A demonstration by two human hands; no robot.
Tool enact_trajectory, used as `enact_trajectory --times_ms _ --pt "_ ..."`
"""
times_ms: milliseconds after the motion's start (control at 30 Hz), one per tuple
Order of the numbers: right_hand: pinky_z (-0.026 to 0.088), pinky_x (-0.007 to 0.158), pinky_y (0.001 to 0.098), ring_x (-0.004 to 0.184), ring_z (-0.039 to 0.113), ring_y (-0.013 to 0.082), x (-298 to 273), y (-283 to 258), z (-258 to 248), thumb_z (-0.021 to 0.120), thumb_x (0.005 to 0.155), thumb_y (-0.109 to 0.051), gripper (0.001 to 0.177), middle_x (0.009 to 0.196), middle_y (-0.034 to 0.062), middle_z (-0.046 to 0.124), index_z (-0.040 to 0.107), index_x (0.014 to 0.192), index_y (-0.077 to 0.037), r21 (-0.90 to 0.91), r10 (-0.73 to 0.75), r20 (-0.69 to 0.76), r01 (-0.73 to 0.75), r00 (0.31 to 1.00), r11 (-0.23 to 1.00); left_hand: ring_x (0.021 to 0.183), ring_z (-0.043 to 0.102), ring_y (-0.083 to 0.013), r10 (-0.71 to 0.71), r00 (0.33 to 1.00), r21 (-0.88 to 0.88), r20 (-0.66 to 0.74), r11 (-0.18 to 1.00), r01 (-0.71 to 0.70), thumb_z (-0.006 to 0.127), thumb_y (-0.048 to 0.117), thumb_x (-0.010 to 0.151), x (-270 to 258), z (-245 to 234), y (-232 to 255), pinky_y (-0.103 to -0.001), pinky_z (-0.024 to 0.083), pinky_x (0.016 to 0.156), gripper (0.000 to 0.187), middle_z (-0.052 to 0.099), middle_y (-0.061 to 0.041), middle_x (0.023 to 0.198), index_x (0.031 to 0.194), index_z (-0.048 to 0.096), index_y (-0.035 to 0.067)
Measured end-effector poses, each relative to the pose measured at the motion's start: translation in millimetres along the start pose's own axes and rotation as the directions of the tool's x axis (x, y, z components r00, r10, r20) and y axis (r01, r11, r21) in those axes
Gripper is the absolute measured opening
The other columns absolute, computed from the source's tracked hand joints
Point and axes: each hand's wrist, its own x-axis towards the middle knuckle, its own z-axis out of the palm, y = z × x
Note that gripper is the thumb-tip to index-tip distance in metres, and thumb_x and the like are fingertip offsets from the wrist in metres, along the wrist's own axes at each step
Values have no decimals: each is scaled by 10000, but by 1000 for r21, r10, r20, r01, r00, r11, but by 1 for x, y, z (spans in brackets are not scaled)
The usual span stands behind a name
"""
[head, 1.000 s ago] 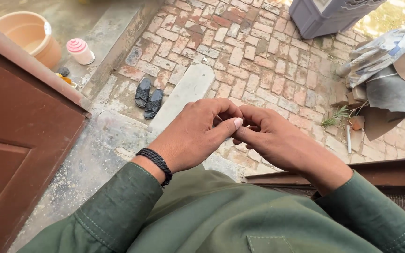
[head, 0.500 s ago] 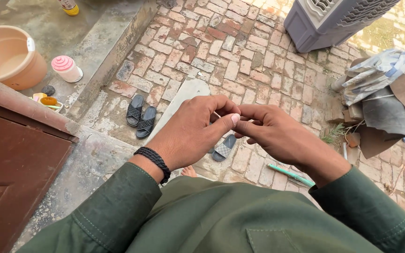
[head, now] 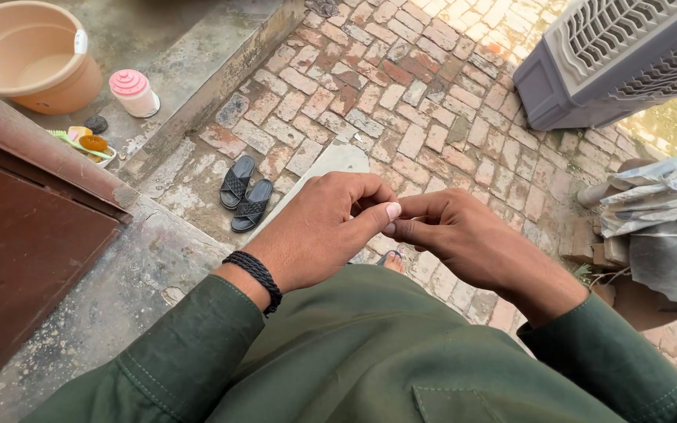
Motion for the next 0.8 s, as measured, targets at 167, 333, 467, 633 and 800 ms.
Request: enact_trajectory --times_ms 167,333,467,633,800 --pt "453 585 307 648 496 95 30 7 1 643 948 -290 313 706 17 644 797 999 -22 -82 70 32 -68 997 994 681 655 -112 -75 995 -12 -61 997 75 597 268 959 13 6 -26 -305 549 637 279 756 -42 779 982 737 28" --pt "458 570 285 637 510 66 56 31 -10 634 943 -290 302 713 -40 688 791 998 -38 -80 32 124 -22 992 997 713 683 -96 -128 985 -13 -115 992 127 588 279 959 27 20 -47 -297 552 665 286 776 -9 807 993 737 37" --pt "417 539 305 603 455 86 71 46 -34 659 934 -304 306 647 -6 614 805 959 -36 -107 34 186 -14 982 994 734 682 -82 -182 975 -85 -123 981 173 593 286 957 52 36 -51 -282 562 692 295 777 -10 803 978 739 31" --pt "387 548 336 614 413 128 120 101 -76 667 965 -316 297 643 44 559 821 1025 -69 -219 59 225 -8 973 976 652 578 -124 -295 939 -7 -177 954 299 603 303 954 112 72 -76 -317 509 631 312 720 -61 714 930 741 25" --pt "525 657 309 688 568 85 173 185 -130 666 923 -353 333 759 -18 728 828 1084 -111 -130 -45 227 76 973 989 705 608 -66 -191 929 -135 -317 979 155 576 262 983 188 138 -137 -275 528 665 290 744 3 791 958 729 17"
